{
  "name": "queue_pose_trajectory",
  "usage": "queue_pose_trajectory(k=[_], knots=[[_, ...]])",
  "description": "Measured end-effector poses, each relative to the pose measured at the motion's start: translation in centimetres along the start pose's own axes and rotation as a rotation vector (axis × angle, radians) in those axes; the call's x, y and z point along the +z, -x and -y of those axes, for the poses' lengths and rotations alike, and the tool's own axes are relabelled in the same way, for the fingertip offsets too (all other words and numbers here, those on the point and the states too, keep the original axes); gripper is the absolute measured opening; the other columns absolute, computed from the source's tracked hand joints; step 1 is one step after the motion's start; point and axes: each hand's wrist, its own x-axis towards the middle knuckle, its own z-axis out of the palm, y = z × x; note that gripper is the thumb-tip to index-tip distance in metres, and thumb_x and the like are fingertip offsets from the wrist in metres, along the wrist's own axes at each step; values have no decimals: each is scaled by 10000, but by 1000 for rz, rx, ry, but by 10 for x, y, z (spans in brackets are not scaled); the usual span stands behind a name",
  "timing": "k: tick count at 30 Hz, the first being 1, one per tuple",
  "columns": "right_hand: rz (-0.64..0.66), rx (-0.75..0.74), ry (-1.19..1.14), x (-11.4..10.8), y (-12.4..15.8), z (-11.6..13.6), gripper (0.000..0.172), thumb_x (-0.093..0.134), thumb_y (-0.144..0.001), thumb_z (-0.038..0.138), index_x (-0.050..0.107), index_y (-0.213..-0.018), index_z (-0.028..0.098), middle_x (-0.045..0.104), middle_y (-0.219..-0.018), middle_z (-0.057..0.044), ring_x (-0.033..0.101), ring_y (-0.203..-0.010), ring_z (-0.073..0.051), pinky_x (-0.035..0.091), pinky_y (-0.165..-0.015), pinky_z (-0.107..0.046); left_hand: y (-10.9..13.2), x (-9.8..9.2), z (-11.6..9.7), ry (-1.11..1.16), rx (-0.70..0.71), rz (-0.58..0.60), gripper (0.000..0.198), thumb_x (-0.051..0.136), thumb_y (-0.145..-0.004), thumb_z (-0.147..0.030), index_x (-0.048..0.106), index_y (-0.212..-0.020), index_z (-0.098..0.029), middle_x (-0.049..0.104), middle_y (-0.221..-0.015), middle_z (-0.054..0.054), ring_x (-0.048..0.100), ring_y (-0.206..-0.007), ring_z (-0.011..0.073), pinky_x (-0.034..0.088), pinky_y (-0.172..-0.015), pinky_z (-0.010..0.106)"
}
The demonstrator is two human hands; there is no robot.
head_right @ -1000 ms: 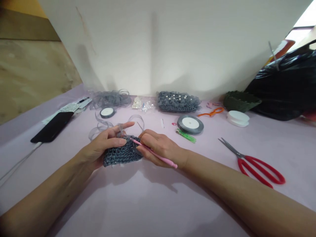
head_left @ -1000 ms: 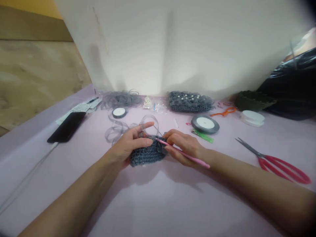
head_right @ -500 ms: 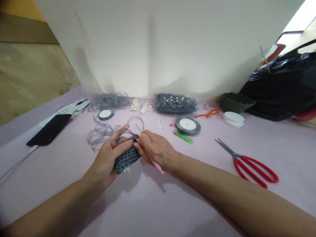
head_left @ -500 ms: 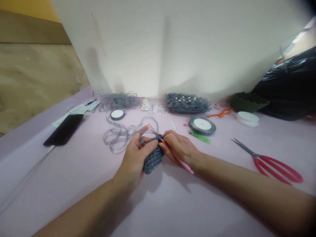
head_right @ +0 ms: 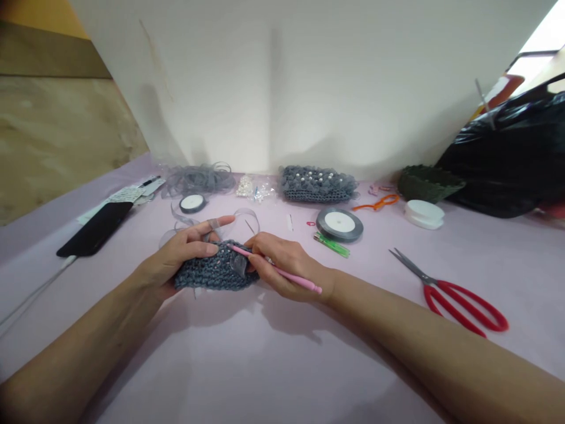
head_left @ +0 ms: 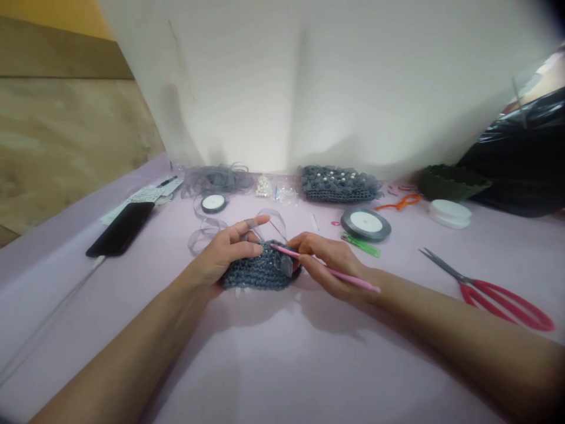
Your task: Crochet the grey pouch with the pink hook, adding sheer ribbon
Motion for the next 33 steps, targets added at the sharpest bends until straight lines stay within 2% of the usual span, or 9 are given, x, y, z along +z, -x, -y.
queue_pose_trajectory(k=[4, 9, 13, 16, 19, 21, 25, 28, 33], knots=[[5, 107, -70, -2, -2, 8, 189, 404, -979, 160, 560, -872, 171, 664, -929, -46, 607, -736, -102, 489, -663, -240, 0, -3, 0, -14, 26, 5, 550, 734, -681, -150, 659, -1219, -240, 527, -789, -27, 530, -647, 93, 412, -583, 210], [4, 243, -115, -3, -3, 15, 208, 397, -992, 165, 595, -927, 173, 695, -909, -37, 647, -783, -118, 519, -690, -239, -1, -3, 0, -30, 38, -4, 502, 719, -677, -149, 694, -1174, -218, 539, -780, -8, 518, -641, 102, 403, -577, 208], [-26, 259, -206, -4, -2, 17, 230, 397, -1000, 188, 592, -880, 187, 699, -1001, -42, 652, -834, -125, 522, -722, -250, 0, -4, -1, -53, 43, 4, 446, 703, -689, -153, 719, -1128, -234, 527, -768, -16, 504, -612, 87, 389, -556, 203], [-31, 259, -238, -4, -4, 20, 256, 383, -1007, 230, 577, -844, 191, 698, -965, -41, 643, -819, -133, 518, -708, -262, 1, -5, -2, -74, 48, 20, 419, 697, -711, -157, 722, -1121, -244, 529, -785, -16, 516, -617, 83, 387, -556, 203], [-36, 298, -198, -2, -6, 23, 261, 376, -1004, 247, 552, -820, 190, 670, -836, -35, 601, -729, -134, 495, -641, -261, 2, -3, 1, -108, 33, 67, 432, 726, -728, -187, 705, -1155, -248, 564, -798, -6, 555, -650, 102, 405, -582, 214], [-57, 341, -169, 2, -5, 23, 268, 383, -1001, 277, 512, -783, 190, 606, -744, -16, 537, -655, -123, 453, -579, -248, 2, 1, 5, -102, 3, 155, 477, 738, -746, -209, 670, -1216, -250, 623, -833, 17, 605, -718, 138, 447, -655, 248], [-195, 375, -145, 8, -4, 19, 313, 429, -989, 351, 437, -717, 196, 437, -629, 39, 394, -558, -95, 339, -503, -229, 1, 8, 12, -87, 19, 261, 478, 729, -788, -248, 641, -1258, -241, 689, -966, 62, 642, -881, 189, 469, -804, 312], [-231, 401, -156, 7, -5, 17, 330, 422, -992, 348, 439, -701, 193, 434, -616, 44, 405, -547, -89, 340, -509, -230, -3, 5, 12, -228, 101, 186, 339, 659, -854, -357, 701, -1166, -229, 702, -1031, 74, 632, -969, 217, 452, -875, 338], [-212, 436, -217, 7, -7, 18, 323, 430, -991, 342, 439, -705, 193, 445, -603, 51, 423, -530, -80, 346, -491, -220, -8, -1, 8, -512, 281, -160, 376, 527, -915, -483, 773, -955, -201, 710, -1068, 85, 586, -1103, 258, 340, -1041, 380]])
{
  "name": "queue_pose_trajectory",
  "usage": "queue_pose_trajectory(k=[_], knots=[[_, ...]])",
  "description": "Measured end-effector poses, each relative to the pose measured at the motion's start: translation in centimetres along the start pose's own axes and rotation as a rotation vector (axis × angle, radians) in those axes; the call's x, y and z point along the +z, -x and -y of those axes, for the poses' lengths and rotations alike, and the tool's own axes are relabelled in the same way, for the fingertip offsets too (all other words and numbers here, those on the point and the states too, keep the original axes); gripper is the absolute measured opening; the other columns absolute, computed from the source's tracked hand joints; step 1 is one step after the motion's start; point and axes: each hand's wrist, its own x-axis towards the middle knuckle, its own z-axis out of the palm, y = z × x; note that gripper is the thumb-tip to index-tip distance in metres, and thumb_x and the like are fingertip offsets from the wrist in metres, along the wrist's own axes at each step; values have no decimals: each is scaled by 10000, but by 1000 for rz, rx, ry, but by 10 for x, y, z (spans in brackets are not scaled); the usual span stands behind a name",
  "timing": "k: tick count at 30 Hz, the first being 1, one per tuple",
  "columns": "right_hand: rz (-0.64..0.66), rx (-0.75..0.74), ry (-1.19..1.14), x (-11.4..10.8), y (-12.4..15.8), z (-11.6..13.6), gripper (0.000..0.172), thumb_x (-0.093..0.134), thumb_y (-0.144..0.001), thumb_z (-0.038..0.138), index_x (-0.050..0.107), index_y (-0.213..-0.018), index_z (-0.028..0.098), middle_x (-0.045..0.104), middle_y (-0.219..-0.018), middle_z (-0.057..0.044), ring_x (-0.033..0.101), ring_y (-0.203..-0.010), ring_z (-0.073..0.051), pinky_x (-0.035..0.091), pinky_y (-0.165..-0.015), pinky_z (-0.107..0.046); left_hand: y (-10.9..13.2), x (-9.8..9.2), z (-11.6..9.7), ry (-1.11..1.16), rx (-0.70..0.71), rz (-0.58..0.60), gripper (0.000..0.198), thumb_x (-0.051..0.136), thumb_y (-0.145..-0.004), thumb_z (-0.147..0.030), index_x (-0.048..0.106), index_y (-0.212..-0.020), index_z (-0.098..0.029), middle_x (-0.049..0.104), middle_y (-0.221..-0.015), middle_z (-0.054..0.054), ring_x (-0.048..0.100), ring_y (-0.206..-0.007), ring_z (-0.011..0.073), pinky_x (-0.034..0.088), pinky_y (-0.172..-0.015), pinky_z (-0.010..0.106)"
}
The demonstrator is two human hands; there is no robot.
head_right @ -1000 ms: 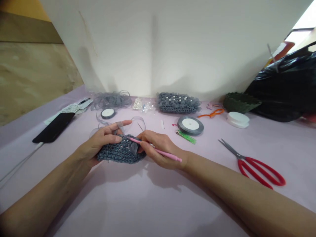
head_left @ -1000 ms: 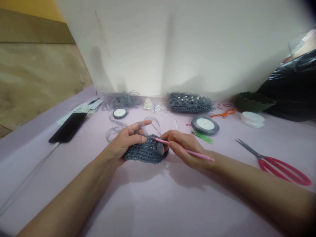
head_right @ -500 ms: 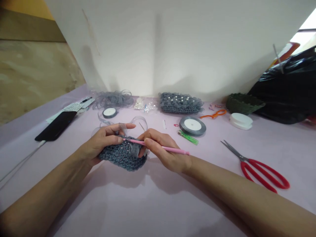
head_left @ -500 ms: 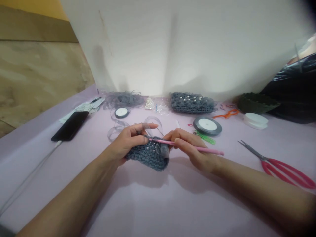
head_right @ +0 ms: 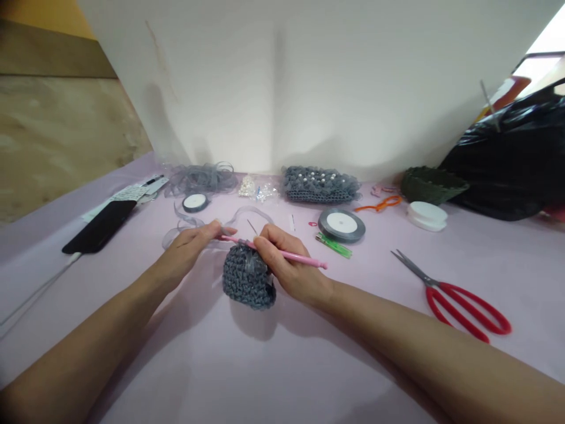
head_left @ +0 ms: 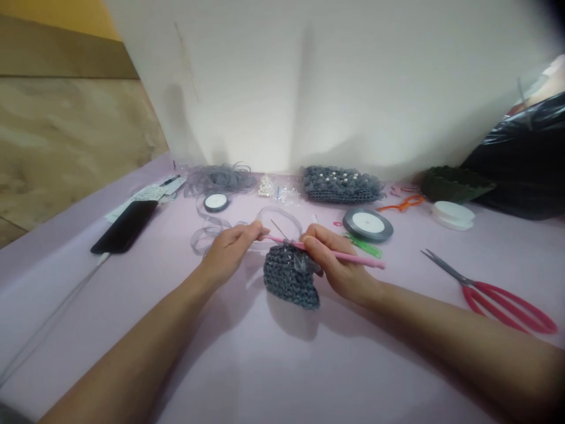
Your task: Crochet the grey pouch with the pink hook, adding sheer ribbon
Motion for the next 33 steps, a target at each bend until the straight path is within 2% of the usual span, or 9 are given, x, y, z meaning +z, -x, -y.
queue_pose_trajectory(k=[2, 4, 7, 12, 15, 19, 24, 28, 33], knots=[[13, -10, 19, 2, 1, 1, 317, 431, -990, 343, 439, -711, 193, 441, -603, 53, 414, -526, -78, 342, -485, -215, 2, 4, -1, 79, 19, 16, 366, 545, -910, -477, 748, -1033, -199, 700, -1073, 83, 584, -1101, 242, 361, -1024, 364], [11, -25, 76, 3, 1, 1, 321, 427, -993, 345, 427, -709, 196, 427, -603, 53, 401, -523, -78, 332, -478, -211, 6, 11, -2, 234, 4, 114, 387, 638, -866, -416, 667, -1196, -216, 696, -1014, 62, 610, -1011, 208, 427, -932, 330], [11, -106, 258, 5, 3, -3, 304, 428, -997, 330, 398, -722, 204, 410, -588, 60, 383, -497, -76, 294, -456, -207, 13, 23, -4, 379, -52, 172, 610, 727, -801, -299, 504, -1367, -243, 681, -942, 25, 621, -859, 158, 464, -786, 271], [5, -505, 883, 8, 2, -13, 286, 423, -996, 281, 402, -721, 208, 463, -586, 28, 401, -471, -104, 223, -467, -264, 23, 45, 0, 278, -40, -78, 654, 699, -794, -227, 464, -1405, -225, 684, -975, 33, 625, -905, 158, 465, -807, 250], [-53, -620, 1051, 7, -2, -15, 310, 397, -1007, 276, 428, -708, 204, 491, -586, 7, 430, -478, -119, 247, -483, -278, 26, 55, 2, 364, -58, -150, 614, 698, -788, -238, 500, -1369, -234, 694, -967, 34, 632, -864, 159, 476, -784, 257], [-77, -672, 1020, 2, -5, -17, 294, 413, -998, 262, 439, -712, 202, 520, -602, 2, 436, -488, -117, 296, -484, -265, 22, 51, -3, 575, -173, -43, 513, 731, -764, -236, 584, -1254, -203, 674, -849, 8, 617, -741, 124, 472, -705, 232], [0, -665, 713, -6, -5, -25, 158, 457, -965, 220, 456, -808, 194, 605, -742, -39, 539, -593, -121, 374, -496, -231, 15, 27, -6, 652, -298, 155, 510, 763, -730, -176, 628, -1221, -191, 631, -802, -4, 612, -710, 109, 461, -680, 224], [90, -610, 493, -10, -4, -29, 78, 493, -937, 184, 465, -865, 195, 609, -824, -53, 571, -681, -130, 426, -554, -238, 11, 15, -5, 620, -291, 206, 501, 747, -749, -165, 639, -1235, -216, 651, -886, 13, 623, -752, 117, 464, -699, 231], [113, -574, 436, -12, -4, -29, 81, 517, -919, 163, 462, -870, 196, 599, -848, -58, 559, -687, -130, 431, -564, -247, 10, 15, -7, 621, -307, 204, 502, 784, -732, -191, 654, -1216, -228, 656, -887, 0, 627, -761, 111, 471, -730, 233]])
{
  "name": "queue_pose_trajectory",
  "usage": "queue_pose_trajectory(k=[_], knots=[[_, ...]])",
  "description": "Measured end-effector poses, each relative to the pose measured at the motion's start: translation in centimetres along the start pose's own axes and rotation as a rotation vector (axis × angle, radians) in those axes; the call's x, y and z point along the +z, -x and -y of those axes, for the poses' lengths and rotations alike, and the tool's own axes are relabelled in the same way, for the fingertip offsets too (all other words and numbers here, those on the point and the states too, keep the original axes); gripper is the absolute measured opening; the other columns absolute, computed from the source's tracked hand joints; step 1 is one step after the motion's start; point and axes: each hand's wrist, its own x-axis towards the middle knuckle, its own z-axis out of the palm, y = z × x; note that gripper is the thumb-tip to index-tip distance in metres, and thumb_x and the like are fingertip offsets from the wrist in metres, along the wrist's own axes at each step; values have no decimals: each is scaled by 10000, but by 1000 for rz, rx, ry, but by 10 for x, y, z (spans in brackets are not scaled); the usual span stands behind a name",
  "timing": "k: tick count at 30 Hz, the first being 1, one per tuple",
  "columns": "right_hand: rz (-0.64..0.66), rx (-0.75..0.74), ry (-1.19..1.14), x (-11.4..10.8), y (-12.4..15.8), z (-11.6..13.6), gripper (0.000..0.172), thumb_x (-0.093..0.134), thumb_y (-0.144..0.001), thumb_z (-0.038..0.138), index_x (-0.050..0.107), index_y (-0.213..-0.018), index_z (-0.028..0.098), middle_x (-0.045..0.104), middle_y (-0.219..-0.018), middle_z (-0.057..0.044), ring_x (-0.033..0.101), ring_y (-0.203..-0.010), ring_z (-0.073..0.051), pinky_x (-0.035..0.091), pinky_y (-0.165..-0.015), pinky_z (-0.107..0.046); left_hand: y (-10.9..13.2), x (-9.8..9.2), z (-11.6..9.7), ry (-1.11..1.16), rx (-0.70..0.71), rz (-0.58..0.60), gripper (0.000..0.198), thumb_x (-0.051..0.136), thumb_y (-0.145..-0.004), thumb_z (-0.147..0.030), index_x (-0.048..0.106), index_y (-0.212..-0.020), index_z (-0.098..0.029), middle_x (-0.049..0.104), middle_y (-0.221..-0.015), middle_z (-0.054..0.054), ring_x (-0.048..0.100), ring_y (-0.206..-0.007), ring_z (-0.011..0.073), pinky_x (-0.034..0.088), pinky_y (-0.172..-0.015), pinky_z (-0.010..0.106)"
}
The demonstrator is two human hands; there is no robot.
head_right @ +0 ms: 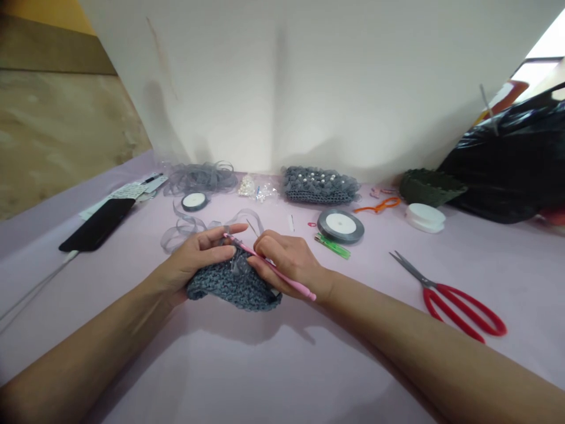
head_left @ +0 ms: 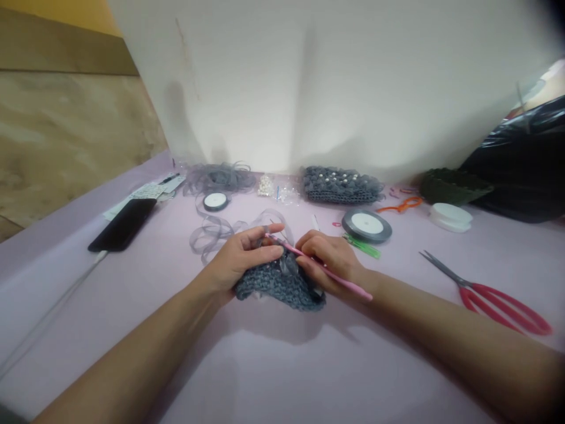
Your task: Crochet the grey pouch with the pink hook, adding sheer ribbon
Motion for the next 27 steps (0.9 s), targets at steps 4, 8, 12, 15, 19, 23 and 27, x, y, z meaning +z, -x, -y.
queue_pose_trajectory(k=[4, 8, 12, 15, 19, 23, 27], knots=[[10, -41, 17, 0, 0, 1, 79, 523, -911, 159, 461, -877, 195, 599, -841, -58, 552, -677, -130, 437, -564, -247, 1, 1, 1, -22, -9, 17, 521, 799, -713, -166, 662, -1209, -250, 655, -831, -24, 625, -718, 92, 470, -713, 220], [27, -92, 51, -3, -2, 2, 70, 522, -913, 156, 474, -871, 187, 602, -841, -66, 539, -671, -129, 435, -563, -245, 2, -4, -2, -65, -28, 31, 575, 798, -717, -179, 629, -1261, -256, 673, -864, -4, 651, -743, 117, 485, -722, 242], [21, -121, 100, -7, -4, 1, 73, 535, -911, 153, 486, -864, 180, 609, -842, -70, 540, -675, -129, 433, -567, -240, 2, -10, -9, -120, -36, 20, 605, 804, -709, -193, 612, -1282, -232, 683, -895, 19, 665, -767, 136, 486, -725, 246], [48, -151, 148, -9, -5, 0, 73, 549, -907, 149, 493, -872, 180, 613, -849, -72, 557, -706, -140, 440, -589, -244, 3, -13, -13, -149, -59, 46, 615, 796, -721, -198, 595, -1302, -227, 692, -910, 32, 674, -778, 147, 493, -727, 254], [98, -169, 167, -12, -8, 1, 71, 532, -919, 154, 493, -864, 177, 616, -837, -75, 562, -691, -142, 441, -584, -244, 2, -18, -18, -161, -98, 92, 595, 783, -727, -185, 605, -1294, -227, 673, -848, 9, 659, -713, 123, 488, -677, 230], [129, -148, 103, -15, -11, 5, 88, 502, -935, 155, 493, -850, 174, 616, -829, -77, 561, -680, -136, 444, -585, -240, 1, -27, -22, -172, -135, 129, 544, 787, -696, -159, 662, -1223, -210, 636, -812, -7, 621, -663, 97, 473, -624, 203], [145, -116, 24, -14, -12, 7, 94, 488, -945, 164, 490, -851, 174, 607, -819, -71, 557, -680, -131, 439, -580, -235, 0, -34, -23, -154, -171, 177, 513, 770, -667, -144, 696, -1172, -196, 624, -800, 2, 595, -647, 93, 465, -596, 194]])
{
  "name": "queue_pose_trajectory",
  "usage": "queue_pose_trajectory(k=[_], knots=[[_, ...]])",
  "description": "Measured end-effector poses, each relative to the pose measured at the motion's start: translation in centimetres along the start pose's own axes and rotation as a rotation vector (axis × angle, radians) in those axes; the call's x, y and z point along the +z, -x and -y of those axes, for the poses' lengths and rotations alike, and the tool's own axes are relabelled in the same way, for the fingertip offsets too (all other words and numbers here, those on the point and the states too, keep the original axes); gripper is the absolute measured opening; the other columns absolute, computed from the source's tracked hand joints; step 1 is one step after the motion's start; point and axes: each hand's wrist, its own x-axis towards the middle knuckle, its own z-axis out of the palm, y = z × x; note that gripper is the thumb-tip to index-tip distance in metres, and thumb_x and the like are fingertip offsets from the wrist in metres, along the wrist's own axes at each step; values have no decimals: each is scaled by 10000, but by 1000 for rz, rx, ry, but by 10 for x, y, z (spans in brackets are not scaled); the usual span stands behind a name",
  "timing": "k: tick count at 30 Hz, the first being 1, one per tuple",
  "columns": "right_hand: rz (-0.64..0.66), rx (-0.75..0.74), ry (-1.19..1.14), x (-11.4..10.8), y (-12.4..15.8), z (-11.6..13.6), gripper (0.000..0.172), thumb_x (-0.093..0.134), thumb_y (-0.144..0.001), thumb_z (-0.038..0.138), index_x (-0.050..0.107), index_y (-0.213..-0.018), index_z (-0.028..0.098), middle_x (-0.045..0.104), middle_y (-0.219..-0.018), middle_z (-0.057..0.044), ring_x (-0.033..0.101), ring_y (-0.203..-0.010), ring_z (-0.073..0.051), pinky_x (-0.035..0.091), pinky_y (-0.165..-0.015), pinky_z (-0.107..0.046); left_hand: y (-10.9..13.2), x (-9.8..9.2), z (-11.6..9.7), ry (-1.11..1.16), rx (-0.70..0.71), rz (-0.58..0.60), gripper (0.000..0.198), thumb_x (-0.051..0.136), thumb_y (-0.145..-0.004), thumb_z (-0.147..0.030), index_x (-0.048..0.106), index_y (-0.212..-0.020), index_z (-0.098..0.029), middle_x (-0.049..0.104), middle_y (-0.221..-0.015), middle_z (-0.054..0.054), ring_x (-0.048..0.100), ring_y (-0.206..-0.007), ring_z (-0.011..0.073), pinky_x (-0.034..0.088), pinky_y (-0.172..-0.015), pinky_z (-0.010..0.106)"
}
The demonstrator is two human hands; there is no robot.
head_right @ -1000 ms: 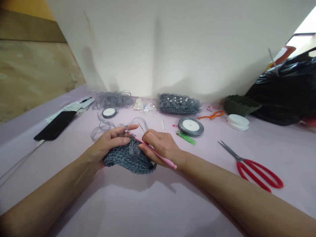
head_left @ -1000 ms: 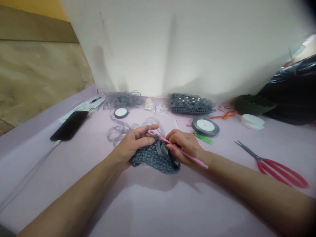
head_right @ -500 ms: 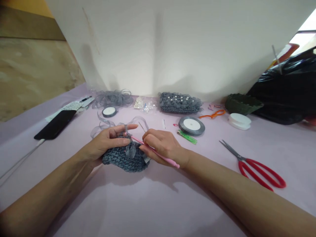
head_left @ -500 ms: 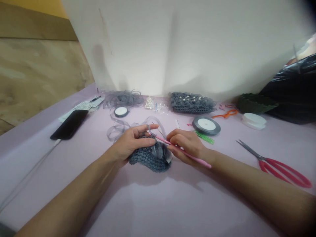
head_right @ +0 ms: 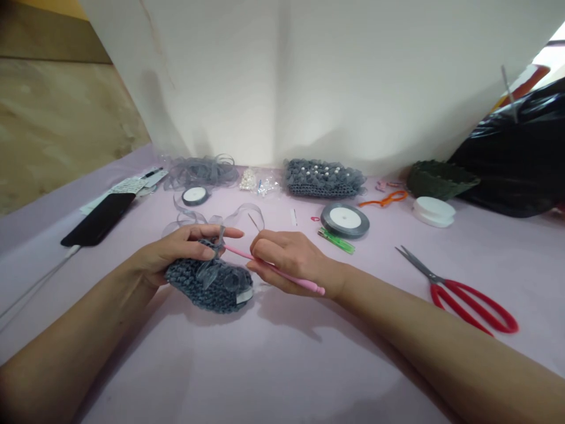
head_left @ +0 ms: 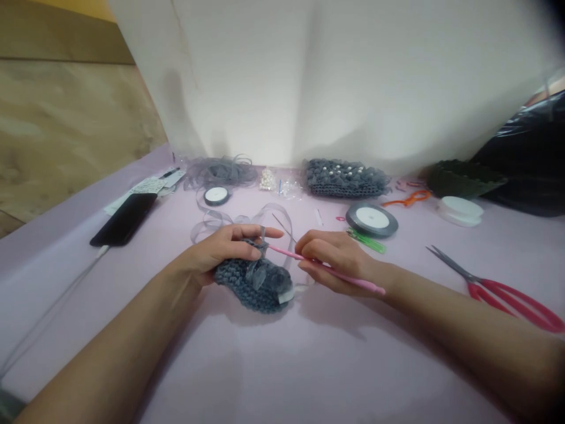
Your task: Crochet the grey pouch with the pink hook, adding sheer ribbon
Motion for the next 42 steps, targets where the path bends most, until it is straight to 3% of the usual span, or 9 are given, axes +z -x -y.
queue_pose_trajectory(k=[6, 13, 16, 21, 26, 30, 35, 39, 42], knots=[[1, 90, -190, -1, 0, 5, 129, 486, -952, 187, 488, -823, 185, 596, -817, -53, 548, -684, -122, 430, -586, -237, 2, -5, 2, 17, -13, 13, 433, 704, -669, -156, 735, -1100, -179, 651, -757, 35, 567, -589, 101, 448, -555, 212], [-57, 573, -646, 2, -4, 19, 280, 444, -989, 326, 582, -797, 175, 576, -703, -4, 489, -577, -97, 397, -532, -232, 0, -1, 3, -57, 3, -3, 328, 747, -692, -167, 748, -1020, -181, 690, -747, 35, 619, -616, 128, 473, -582, 233], [-133, 650, -847, 15, -4, 23, 298, 472, -982, 374, 568, -784, 172, 605, -727, -5, 492, -552, -86, 391, -513, -226, -5, 14, 11, -55, 73, 4, 346, 782, -711, -205, 729, -1052, -187, 721, -819, 47, 665, -721, 155, 500, -691, 265], [-372, 792, -674, 28, -5, 26, 309, 502, -969, 387, 543, -747, 177, 544, -660, 29, 456, -550, -79, 359, -512, -217, -15, 36, 27, 22, 147, -96, 270, 782, -732, -278, 717, -974, -176, 706, -842, 39, 658, -750, 153, 489, -719, 277], [-275, 837, -482, 24, -10, 25, 254, 510, -960, 377, 556, -804, 182, 473, -621, 49, 422, -543, -80, 315, -478, -210, -19, 40, 35, -105, 202, -202, 306, 757, -760, -336, 685, -1006, -168, 663, -857, 34, 625, -770, 159, 471, -718, 285], [-145, 888, -542, 20, -13, 26, 325, 491, -963, 433, 475, -739, 198, 434, -536, 71, 446, -467, -80, 313, -430, -205, -20, 45, 37, -320, 253, -254, 299, 687, -814, -403, 669, -985, -158, 662, -936, 66, 617, -906, 220, 463, -780, 318], [-196, 877, -619, 15, -15, 29, 324, 460, -977, 412, 431, -729, 206, 429, -601, 63, 478, -484, -81, 358, -428, -198, -16, 36, 26, -405, 336, -283, 277, 550, -893, -412, 735, -875, -206, 698, -976, 60, 592, -1011, 256, 434, -879, 327], [-231, 785, -503, 9, -16, 28, 326, 447, -985, 342, 434, -695, 193, 417, -642, 43, 418, -560, -85, 352, -479, -204, -15, 15, 14, -488, 455, -437, 239, 580, -871, -331, 749, -766, -198, 691, -1124, 60, 538, -1156, 255, 341, -1018, 306], [-212, 798, -516, 9, -15, 27, 317, 441, -988, 358, 444, -715, 196, 420, -644, 44, 404, -562, -90, 342, -475, -208, -17, 14, 14, -327, 432, -393, 248, 645, -836, -307, 718, -1031, -172, 677, -1139, 79, 584, -1075, 227, 374, -1004, 333]])
